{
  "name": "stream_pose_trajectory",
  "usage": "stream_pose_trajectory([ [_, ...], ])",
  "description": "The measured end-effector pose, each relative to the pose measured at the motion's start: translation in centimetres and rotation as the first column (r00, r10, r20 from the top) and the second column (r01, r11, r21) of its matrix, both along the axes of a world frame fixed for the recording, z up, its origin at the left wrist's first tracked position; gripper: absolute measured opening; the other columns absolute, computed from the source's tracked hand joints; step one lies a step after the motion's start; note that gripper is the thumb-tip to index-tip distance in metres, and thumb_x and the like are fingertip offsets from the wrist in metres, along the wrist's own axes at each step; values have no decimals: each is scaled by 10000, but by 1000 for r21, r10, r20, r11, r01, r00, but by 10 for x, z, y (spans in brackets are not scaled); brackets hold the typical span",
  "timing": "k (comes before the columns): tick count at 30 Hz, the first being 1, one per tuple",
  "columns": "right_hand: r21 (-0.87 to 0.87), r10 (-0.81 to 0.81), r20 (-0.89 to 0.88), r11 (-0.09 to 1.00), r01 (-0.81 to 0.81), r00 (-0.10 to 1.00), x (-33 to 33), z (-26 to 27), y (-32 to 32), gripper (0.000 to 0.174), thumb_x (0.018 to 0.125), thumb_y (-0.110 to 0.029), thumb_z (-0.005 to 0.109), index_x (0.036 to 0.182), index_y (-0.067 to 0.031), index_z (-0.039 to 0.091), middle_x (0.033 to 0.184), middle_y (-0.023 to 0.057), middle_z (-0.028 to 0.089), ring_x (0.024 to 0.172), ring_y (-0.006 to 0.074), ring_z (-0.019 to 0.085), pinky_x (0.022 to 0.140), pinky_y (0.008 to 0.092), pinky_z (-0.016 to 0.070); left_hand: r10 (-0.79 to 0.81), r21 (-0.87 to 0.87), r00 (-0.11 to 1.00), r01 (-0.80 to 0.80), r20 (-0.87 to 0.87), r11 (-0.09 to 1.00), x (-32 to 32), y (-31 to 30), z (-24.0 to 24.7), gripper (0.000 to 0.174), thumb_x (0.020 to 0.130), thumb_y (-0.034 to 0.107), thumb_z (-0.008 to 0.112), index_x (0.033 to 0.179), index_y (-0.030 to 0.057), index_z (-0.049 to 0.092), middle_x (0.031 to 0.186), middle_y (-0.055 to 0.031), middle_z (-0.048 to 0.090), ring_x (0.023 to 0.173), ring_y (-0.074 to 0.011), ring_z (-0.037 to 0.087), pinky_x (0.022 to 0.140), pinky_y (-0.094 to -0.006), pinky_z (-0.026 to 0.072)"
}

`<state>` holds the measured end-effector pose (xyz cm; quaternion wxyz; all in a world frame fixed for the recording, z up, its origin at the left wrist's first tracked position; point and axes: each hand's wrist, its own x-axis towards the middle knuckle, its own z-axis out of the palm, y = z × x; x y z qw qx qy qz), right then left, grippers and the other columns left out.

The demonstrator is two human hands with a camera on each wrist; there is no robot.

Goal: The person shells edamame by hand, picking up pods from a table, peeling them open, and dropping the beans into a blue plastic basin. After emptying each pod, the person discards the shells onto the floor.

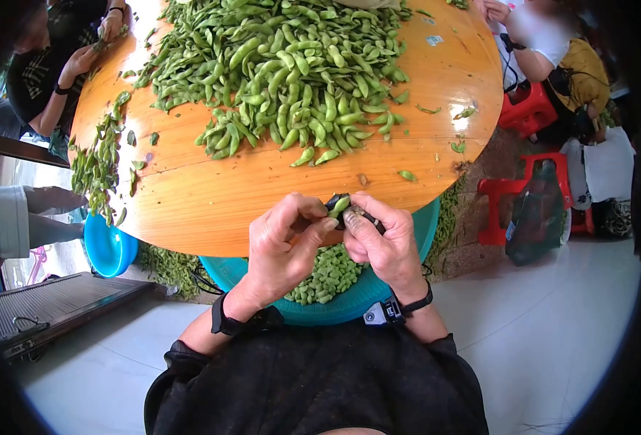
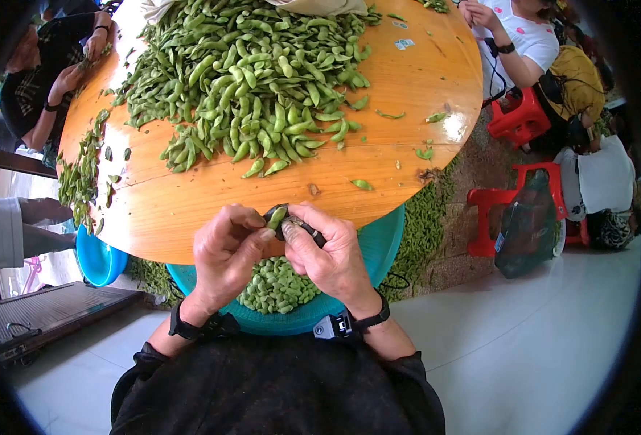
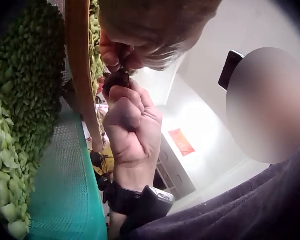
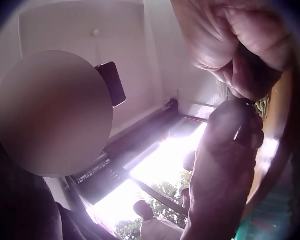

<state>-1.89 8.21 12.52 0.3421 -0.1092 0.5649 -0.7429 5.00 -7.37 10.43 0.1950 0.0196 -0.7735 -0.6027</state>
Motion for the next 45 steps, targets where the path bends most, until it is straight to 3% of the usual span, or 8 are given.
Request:
stream_pose_trajectory([
  [3,-123,-47,-45,992,41,998,-2,-3,1,205,998,-46,521,1150,59,611,680,-21,466,555,33,422,470,203,336,-303,844,948,82,99,530,1,-8,7,182,907,9,669,1033,47,543,799,-62,623,580,-156,603,469,-266,451],
  [10,-154,118,47,982,-110,992,-10,-1,10,193,960,-25,583,1112,94,599,780,9,520,569,69,496,481,241,379,-514,970,855,177,-69,164,-3,-12,-1,190,948,61,632,1089,57,503,845,-69,619,555,-155,565,441,-257,401],
  [17,298,161,-739,949,103,654,-8,8,7,181,814,16,646,992,54,641,792,160,566,648,315,589,565,363,457,-73,89,975,55,211,995,-4,-4,12,279,846,29,755,1065,-41,597,896,-28,585,756,-107,602,603,-245,524],
  [22,336,216,-763,938,88,609,-7,11,7,171,807,52,632,977,69,633,781,132,568,648,253,581,578,329,441,-114,-69,985,124,127,990,-6,-10,21,129,858,21,731,911,-36,627,855,-14,558,724,-94,565,610,-225,514],
  [25,335,290,-705,940,-57,647,-11,17,15,154,815,23,632,966,48,647,748,140,559,617,301,579,552,349,453,-509,786,830,153,226,599,-7,-27,14,142,891,144,713,841,51,618,840,-5,546,658,-60,484,533,-194,435],
  [30,264,291,-507,948,-176,811,-16,12,18,179,818,21,639,994,52,654,770,143,590,630,291,594,564,346,457,-526,890,834,102,167,444,-6,-16,16,122,896,145,733,889,79,631,811,50,550,671,-33,480,546,-200,383],
  [36,289,194,-748,956,48,635,-12,15,8,176,803,52,638,977,70,641,766,135,572,641,261,596,565,322,447,-151,223,903,63,403,973,-4,-7,15,322,836,214,805,908,-40,621,721,-55,662,647,-73,599,571,-243,501],
  [45,311,138,-819,923,227,557,-7,10,-2,178,801,74,617,977,54,633,763,156,552,658,339,600,578,393,470,-135,-19,949,146,286,989,-7,-10,19,185,975,71,599,1116,-45,630,797,-91,712,729,-108,690,619,-238,550],
])
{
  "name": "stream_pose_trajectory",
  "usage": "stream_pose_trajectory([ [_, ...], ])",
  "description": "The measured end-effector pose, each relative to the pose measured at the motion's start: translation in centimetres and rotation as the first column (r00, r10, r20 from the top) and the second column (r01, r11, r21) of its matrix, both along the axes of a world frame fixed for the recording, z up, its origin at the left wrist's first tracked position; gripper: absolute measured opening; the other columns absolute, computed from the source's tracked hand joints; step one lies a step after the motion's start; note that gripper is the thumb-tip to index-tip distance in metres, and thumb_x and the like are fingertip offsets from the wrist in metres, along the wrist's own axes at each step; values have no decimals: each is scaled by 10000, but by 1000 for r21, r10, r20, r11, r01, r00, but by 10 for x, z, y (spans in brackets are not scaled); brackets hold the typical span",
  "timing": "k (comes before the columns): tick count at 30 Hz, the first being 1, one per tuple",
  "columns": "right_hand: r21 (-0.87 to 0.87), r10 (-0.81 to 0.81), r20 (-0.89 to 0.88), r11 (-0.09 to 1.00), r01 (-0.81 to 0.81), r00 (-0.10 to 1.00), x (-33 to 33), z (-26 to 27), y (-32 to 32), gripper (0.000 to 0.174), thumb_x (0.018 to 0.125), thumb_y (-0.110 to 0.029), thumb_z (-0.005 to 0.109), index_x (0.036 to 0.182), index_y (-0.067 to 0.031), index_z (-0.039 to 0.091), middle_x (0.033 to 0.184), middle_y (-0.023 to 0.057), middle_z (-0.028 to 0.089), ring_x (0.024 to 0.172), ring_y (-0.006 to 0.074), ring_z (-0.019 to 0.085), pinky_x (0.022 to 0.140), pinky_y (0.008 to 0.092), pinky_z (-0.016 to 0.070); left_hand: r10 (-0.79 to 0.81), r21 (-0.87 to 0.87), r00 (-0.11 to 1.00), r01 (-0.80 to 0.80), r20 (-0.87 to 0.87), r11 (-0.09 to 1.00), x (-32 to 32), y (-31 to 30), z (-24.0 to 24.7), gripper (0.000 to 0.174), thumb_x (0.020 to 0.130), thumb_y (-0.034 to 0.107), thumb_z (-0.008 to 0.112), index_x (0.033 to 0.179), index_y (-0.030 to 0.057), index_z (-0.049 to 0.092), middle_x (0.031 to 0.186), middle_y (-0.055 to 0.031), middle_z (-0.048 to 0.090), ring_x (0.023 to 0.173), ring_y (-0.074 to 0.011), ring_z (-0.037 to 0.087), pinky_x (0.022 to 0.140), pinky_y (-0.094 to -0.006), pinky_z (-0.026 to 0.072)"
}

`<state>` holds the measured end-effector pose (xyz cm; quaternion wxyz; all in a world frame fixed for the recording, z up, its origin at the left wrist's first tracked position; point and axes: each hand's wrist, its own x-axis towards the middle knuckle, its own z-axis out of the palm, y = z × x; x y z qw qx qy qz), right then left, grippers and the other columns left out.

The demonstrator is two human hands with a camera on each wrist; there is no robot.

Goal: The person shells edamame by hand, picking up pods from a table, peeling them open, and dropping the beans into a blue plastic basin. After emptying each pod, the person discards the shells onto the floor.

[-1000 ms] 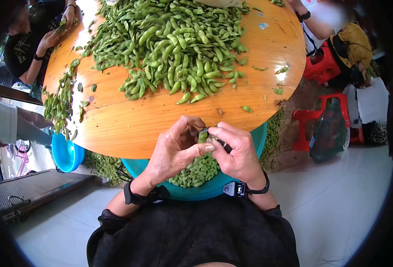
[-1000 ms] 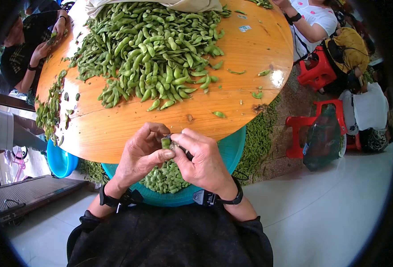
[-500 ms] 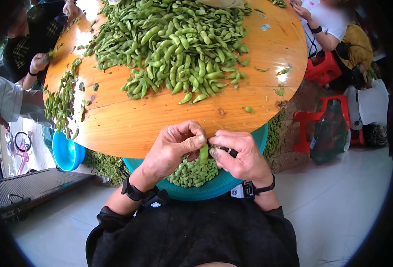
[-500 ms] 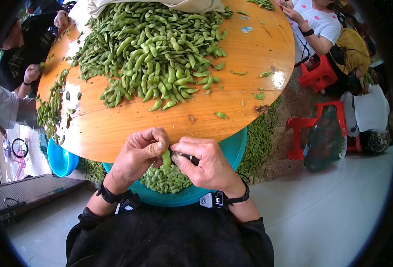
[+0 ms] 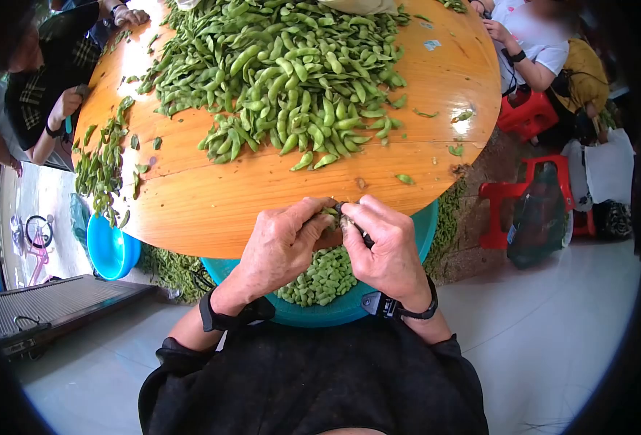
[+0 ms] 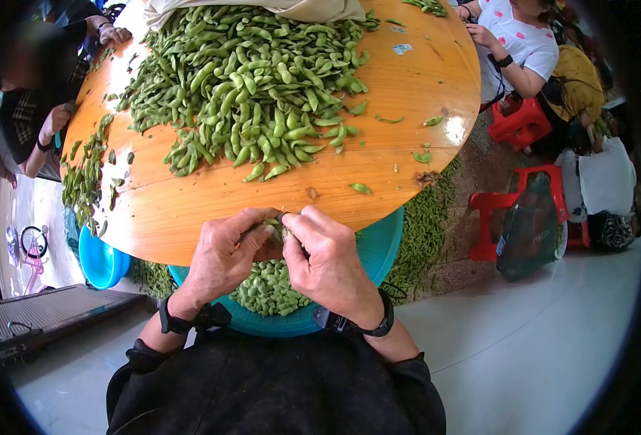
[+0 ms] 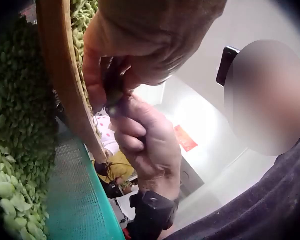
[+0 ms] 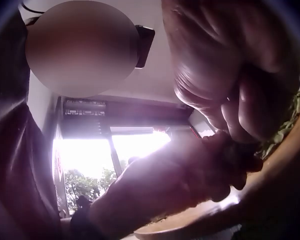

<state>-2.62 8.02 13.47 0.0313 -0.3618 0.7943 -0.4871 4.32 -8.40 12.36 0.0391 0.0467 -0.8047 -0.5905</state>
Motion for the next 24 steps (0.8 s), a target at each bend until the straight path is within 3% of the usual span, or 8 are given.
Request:
stream_pose_trajectory([
  [2,5,-16,-8,1000,17,1000,0,1,0,170,801,68,623,970,58,635,765,151,562,644,318,600,569,374,465,-24,-47,1000,23,-17,999,0,-2,1,205,991,72,569,1151,-42,627,804,-83,709,725,-112,686,616,-244,550],
  [5,-11,-90,-81,996,90,993,4,-4,-7,179,803,62,632,982,58,636,790,150,572,642,307,609,567,367,471,-68,251,985,26,161,968,-2,-2,4,254,1018,115,526,1216,-17,612,809,-57,684,683,-105,653,605,-247,536],
  [8,-28,-184,-167,983,182,969,16,-9,-17,211,806,63,635,1017,52,629,838,162,570,662,324,623,580,386,492,19,723,962,-218,273,655,-2,12,4,287,1012,86,492,1268,-8,581,824,3,598,684,-64,547,630,-216,484],
  [16,-12,-259,-331,963,270,907,25,-9,-32,260,807,88,627,1065,54,622,876,162,558,678,331,617,576,382,513,124,868,948,-317,292,382,-9,32,-4,326,940,22,429,1226,10,587,796,38,507,707,-45,480,634,-202,437],
  [18,-20,-255,-365,964,266,896,24,-8,-33,264,806,88,629,1067,57,621,876,164,563,680,333,619,579,381,514,257,703,959,-263,118,661,-7,42,-9,274,919,13,432,1150,23,580,864,21,537,782,-66,507,705,-228,451],
  [19,-24,-253,-396,964,266,882,24,-9,-33,267,804,87,632,1070,59,619,877,166,568,683,336,620,582,381,515,258,702,959,-263,116,662,-6,41,-12,274,919,13,432,1150,23,580,864,21,537,782,-66,507,705,-228,451],
  [22,-80,-257,-326,966,245,910,20,-11,-31,258,803,90,629,1058,55,620,867,165,577,684,339,623,584,383,511,205,786,976,-179,67,592,-4,35,-22,190,929,32,441,1074,37,564,921,6,559,839,-90,525,768,-256,454],
  [24,-69,-250,-298,968,241,921,17,-11,-27,249,804,90,627,1050,53,621,865,165,581,683,340,623,584,386,509,63,926,981,-194,183,323,-2,29,-26,146,993,186,536,1003,43,569,999,-40,613,917,-136,593,766,-318,484],
])
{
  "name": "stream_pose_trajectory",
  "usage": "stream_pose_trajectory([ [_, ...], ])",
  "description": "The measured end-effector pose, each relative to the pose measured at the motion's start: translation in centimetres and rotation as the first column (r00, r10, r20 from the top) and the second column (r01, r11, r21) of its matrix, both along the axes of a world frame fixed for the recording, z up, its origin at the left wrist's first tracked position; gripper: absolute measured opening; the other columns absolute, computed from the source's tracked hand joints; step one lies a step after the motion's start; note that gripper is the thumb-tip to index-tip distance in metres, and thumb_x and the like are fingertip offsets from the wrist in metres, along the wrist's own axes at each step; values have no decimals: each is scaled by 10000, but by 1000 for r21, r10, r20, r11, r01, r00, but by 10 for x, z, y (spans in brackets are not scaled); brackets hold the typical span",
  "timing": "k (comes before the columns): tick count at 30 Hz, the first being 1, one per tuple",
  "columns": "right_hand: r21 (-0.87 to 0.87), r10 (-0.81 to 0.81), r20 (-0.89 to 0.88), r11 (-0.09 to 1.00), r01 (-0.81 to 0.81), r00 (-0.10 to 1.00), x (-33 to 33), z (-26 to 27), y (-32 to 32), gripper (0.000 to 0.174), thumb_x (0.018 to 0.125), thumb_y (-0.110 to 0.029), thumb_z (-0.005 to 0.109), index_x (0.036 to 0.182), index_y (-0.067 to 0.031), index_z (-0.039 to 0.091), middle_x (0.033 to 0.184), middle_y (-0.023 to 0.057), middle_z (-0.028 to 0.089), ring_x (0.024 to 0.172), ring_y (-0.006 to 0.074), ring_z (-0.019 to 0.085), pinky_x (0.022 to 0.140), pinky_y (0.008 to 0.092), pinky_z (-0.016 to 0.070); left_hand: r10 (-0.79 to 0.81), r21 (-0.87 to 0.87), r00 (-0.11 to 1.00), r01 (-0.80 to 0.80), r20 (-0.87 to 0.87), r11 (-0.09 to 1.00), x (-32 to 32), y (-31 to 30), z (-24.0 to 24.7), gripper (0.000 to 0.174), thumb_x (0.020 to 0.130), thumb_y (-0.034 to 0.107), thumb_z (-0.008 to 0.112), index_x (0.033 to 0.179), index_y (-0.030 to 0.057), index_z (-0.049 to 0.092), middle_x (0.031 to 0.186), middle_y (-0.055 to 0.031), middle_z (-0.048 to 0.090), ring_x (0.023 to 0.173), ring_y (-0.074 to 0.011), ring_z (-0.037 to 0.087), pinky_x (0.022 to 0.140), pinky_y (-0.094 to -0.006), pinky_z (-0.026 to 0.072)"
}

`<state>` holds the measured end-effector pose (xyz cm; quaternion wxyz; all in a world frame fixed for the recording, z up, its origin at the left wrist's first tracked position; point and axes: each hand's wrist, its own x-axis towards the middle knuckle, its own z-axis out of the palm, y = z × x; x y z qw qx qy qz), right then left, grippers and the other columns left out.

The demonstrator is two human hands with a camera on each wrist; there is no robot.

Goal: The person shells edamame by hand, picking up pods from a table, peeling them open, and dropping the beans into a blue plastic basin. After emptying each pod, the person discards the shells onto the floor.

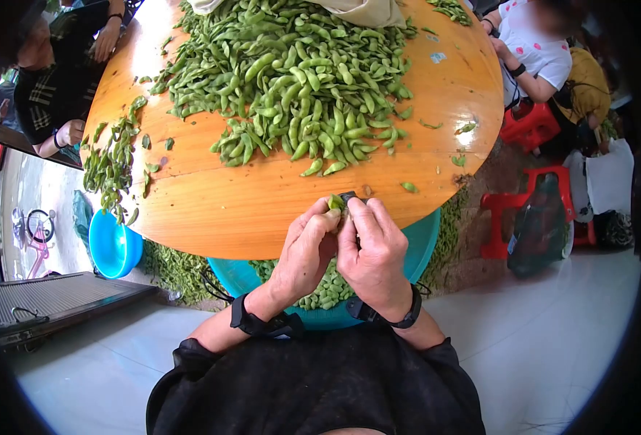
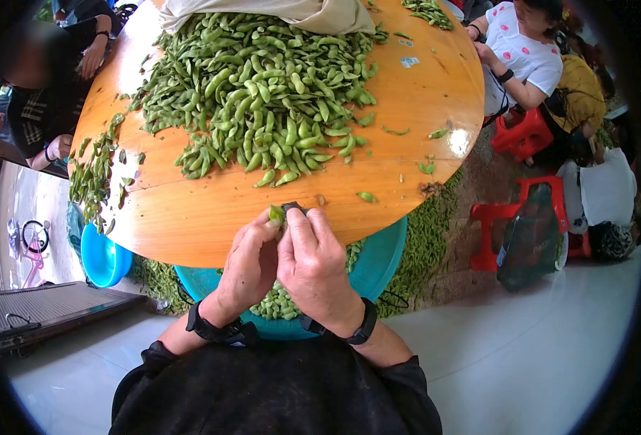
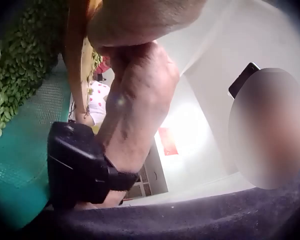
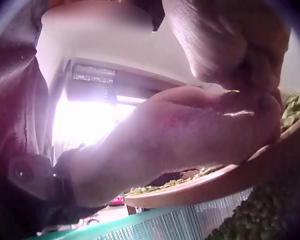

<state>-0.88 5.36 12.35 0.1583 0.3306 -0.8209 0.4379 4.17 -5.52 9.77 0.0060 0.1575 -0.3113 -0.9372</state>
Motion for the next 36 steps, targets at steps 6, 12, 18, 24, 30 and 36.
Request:
stream_pose_trajectory([
  [6,-40,84,101,996,-80,991,-1,9,5,227,803,86,624,1025,38,624,865,161,595,677,337,622,580,383,492,-113,-342,984,155,138,927,6,-10,23,297,1067,322,436,1016,54,550,793,40,506,693,-46,453,585,-216,388],
  [12,-46,147,180,989,-141,973,-4,7,9,221,803,81,625,1018,34,618,858,156,582,673,333,617,582,380,492,-209,-123,963,231,171,965,3,-20,25,253,1061,276,463,976,62,567,750,42,463,624,-55,403,535,-225,356],
  [18,48,133,7,990,-133,991,7,7,2,270,824,66,612,1093,60,585,881,169,529,745,334,618,611,405,517,-109,-18,980,113,168,993,6,-18,14,183,1041,188,481,1032,53,604,823,19,533,660,-67,488,556,-226,419],
  [24,-65,135,196,990,-125,971,-9,17,16,163,837,45,623,999,37,632,790,142,576,611,291,609,554,364,483,-351,-358,936,341,38,869,12,-26,15,209,1029,120,473,1167,24,596,954,-37,641,788,-138,623,679,-283,529],
  [30,12,-154,381,987,161,912,-32,31,102,149,860,38,587,1002,67,618,778,121,606,611,179,589,544,303,447,-792,-972,599,89,-121,216,25,-31,28,220,949,79,598,1139,-23,639,977,-140,702,842,-223,673,762,-322,533],
  [36,561,-361,186,803,203,914,-43,18,195,293,810,41,599,1100,72,624,876,273,635,770,426,633,689,424,502,-274,-997,958,81,82,-14,-13,-73,44,219,878,27,649,1091,-19,670,1004,-162,694,828,-270,678,726,-335,535],
])
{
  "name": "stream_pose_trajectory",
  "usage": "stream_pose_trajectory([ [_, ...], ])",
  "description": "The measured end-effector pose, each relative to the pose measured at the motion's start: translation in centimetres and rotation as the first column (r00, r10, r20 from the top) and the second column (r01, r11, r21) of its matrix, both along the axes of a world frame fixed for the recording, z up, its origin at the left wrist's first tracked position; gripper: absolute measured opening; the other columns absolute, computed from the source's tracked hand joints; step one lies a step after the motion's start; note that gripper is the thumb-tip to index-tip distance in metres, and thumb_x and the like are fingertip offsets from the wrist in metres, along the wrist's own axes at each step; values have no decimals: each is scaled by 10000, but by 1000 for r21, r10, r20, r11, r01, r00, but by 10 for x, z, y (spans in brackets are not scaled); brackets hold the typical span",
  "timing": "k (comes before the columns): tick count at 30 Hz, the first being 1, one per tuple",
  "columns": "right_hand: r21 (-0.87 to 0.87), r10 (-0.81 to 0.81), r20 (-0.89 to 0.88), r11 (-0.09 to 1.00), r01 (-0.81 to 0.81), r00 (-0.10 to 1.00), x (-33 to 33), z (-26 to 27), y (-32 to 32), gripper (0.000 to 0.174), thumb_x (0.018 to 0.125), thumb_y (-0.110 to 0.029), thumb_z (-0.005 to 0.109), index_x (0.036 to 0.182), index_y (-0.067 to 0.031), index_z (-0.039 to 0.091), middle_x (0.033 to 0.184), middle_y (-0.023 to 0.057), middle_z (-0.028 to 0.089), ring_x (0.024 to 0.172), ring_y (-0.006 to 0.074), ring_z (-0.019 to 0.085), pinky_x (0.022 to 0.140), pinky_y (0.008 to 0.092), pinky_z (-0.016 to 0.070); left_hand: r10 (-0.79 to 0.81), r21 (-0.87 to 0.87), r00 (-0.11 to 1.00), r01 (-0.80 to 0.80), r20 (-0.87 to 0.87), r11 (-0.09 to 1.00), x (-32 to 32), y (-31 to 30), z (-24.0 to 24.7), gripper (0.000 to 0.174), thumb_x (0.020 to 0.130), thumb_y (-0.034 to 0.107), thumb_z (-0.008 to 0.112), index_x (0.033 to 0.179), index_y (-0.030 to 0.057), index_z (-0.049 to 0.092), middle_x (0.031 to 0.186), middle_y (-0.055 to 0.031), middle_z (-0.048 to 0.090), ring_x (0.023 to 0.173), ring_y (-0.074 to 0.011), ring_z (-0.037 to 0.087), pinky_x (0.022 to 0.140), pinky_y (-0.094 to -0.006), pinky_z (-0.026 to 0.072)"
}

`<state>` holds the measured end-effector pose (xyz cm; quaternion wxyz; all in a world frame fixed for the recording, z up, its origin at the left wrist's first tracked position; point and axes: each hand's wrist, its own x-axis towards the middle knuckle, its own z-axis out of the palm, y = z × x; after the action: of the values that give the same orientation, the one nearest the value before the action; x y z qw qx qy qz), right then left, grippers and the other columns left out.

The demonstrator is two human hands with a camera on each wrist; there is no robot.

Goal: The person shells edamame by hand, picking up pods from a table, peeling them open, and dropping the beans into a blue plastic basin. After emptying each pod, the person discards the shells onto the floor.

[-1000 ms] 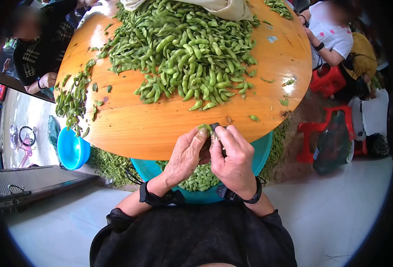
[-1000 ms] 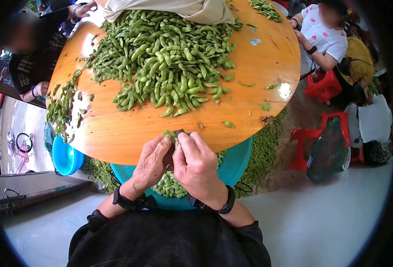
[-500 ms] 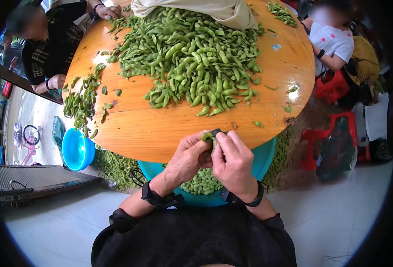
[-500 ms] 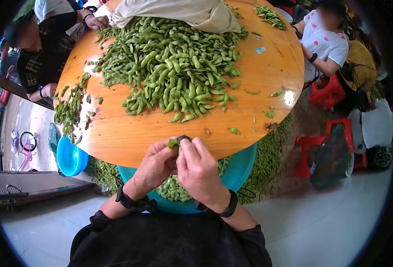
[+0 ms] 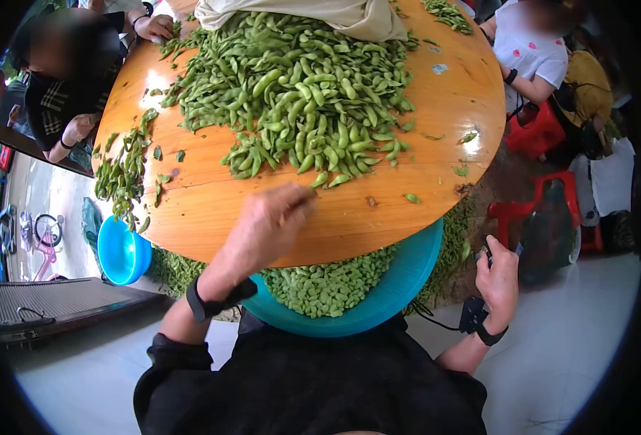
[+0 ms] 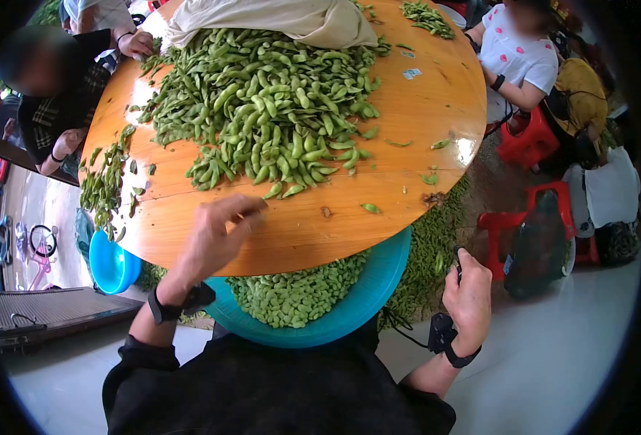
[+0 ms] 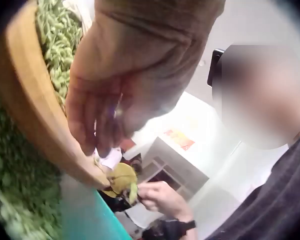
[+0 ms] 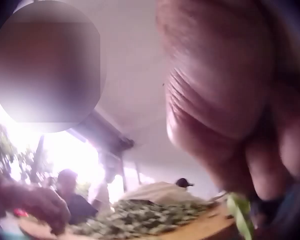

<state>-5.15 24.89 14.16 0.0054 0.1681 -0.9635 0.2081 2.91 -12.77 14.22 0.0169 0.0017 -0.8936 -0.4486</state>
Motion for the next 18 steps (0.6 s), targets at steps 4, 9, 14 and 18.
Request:
stream_pose_trajectory([
  [4,-41,-81,-49,996,79,996,2,-4,-10,285,829,42,590,1110,75,621,891,277,648,792,427,648,711,436,512,141,-147,976,-165,-164,975,-25,-3,-16,186,857,31,669,1029,-40,672,890,-150,654,742,-258,652,659,-344,512],
  [9,-318,52,-130,944,-91,990,2,-1,-53,245,846,62,575,1084,56,632,882,212,658,739,327,671,662,364,517,168,-197,969,-203,-180,959,-38,1,-21,159,847,33,675,982,-51,671,845,-143,617,691,-256,618,634,-343,494],
  [14,-479,227,-43,850,-220,973,9,2,-107,220,849,58,590,1060,42,650,835,162,652,680,262,660,610,333,503,185,-216,962,-227,-199,950,-38,0,-30,105,838,13,669,917,-47,637,884,-138,624,670,-267,607,649,-345,505],
  [18,-567,295,-52,778,-271,954,12,-4,-139,221,855,33,604,1069,38,659,793,144,646,634,219,630,576,318,478,253,-111,960,-266,-119,957,-28,1,-15,110,852,1,666,939,-33,609,923,-109,649,750,-204,637,677,-314,512],
])
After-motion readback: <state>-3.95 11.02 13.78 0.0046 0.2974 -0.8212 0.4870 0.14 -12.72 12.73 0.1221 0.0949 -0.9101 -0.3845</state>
